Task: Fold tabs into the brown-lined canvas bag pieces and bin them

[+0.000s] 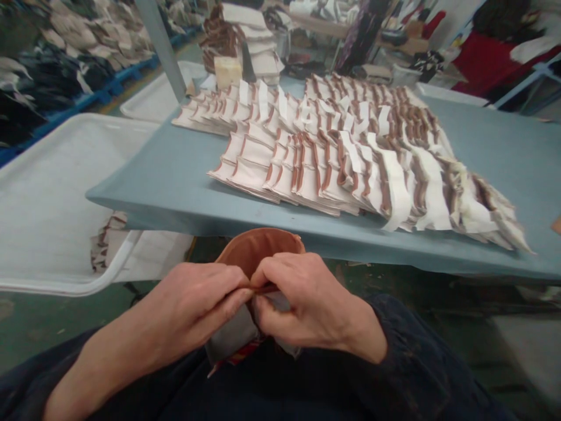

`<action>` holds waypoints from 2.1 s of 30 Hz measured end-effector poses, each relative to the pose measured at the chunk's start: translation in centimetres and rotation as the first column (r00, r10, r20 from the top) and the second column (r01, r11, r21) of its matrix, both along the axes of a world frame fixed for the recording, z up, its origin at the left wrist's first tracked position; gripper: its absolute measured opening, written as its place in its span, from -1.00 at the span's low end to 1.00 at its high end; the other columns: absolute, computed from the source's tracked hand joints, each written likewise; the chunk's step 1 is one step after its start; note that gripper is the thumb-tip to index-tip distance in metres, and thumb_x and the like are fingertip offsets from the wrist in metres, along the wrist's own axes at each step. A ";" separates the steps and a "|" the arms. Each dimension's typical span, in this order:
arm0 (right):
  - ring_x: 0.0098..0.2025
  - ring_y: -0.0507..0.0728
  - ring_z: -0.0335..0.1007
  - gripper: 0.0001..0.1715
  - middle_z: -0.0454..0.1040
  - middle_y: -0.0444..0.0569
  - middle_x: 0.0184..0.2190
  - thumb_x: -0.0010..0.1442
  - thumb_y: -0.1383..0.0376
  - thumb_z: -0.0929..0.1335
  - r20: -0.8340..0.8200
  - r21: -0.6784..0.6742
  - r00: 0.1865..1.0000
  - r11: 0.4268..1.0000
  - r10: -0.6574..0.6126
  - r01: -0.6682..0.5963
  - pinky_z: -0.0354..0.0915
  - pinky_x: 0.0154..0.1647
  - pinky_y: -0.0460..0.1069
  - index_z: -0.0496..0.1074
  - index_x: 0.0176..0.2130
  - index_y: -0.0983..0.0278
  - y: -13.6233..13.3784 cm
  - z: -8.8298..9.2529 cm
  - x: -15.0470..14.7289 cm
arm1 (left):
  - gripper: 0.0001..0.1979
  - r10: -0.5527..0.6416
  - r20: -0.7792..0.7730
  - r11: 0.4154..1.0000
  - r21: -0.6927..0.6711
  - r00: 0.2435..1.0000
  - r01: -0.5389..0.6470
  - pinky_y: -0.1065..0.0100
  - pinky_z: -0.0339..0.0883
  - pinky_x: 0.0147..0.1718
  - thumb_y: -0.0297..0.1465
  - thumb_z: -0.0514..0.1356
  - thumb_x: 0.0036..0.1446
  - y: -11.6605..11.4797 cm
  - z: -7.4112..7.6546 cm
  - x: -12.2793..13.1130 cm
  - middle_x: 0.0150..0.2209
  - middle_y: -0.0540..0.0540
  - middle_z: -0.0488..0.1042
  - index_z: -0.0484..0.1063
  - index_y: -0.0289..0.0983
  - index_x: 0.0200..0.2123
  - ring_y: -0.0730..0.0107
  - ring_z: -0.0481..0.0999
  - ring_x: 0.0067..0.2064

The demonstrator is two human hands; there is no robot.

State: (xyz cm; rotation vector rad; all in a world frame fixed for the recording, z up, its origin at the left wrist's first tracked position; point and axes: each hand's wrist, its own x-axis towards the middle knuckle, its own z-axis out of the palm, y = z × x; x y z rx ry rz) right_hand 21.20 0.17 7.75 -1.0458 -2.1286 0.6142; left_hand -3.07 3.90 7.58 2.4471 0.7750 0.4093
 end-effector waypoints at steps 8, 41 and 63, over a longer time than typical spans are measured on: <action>-0.52 -0.03 0.13 -0.38 0.29 -0.26 -0.55 0.54 -0.10 0.38 -0.308 -0.416 0.944 0.876 0.116 -0.244 0.05 -0.45 -0.06 0.32 -0.43 0.21 1.3 -0.4 0.0 | -0.67 -0.090 0.109 0.996 -0.011 0.990 0.092 0.34 0.25 -0.38 -0.53 0.06 0.54 -0.6 2.0 0.4 -0.41 0.07 0.54 0.41 -0.19 -0.34 0.43 0.48 -0.40; -0.39 0.12 0.32 -0.47 0.47 -0.08 -0.43 0.72 0.10 0.20 0.182 0.105 0.983 0.994 0.020 -0.040 0.16 -0.31 0.01 0.44 -0.28 0.21 3.7 -0.5 2.9 | -0.59 0.087 0.325 0.872 -0.482 0.942 0.086 0.35 0.40 -0.23 -0.23 0.05 0.52 3.4 3.1 -2.8 -0.37 -0.02 0.59 0.56 -0.23 -0.33 0.26 0.53 -0.29; -0.19 0.18 0.54 -0.55 0.65 0.05 -0.22 0.72 0.14 0.22 0.068 0.069 0.995 0.995 0.069 -0.073 0.38 -0.08 0.03 0.57 -0.10 0.26 8.6 -1.8 4.0 | -0.67 0.316 0.265 0.824 -0.553 0.911 -0.125 0.46 0.21 -0.46 -0.11 0.34 0.27 2.7 4.8 1.8 -0.44 0.02 0.45 0.56 -0.26 -0.35 0.40 0.34 -0.40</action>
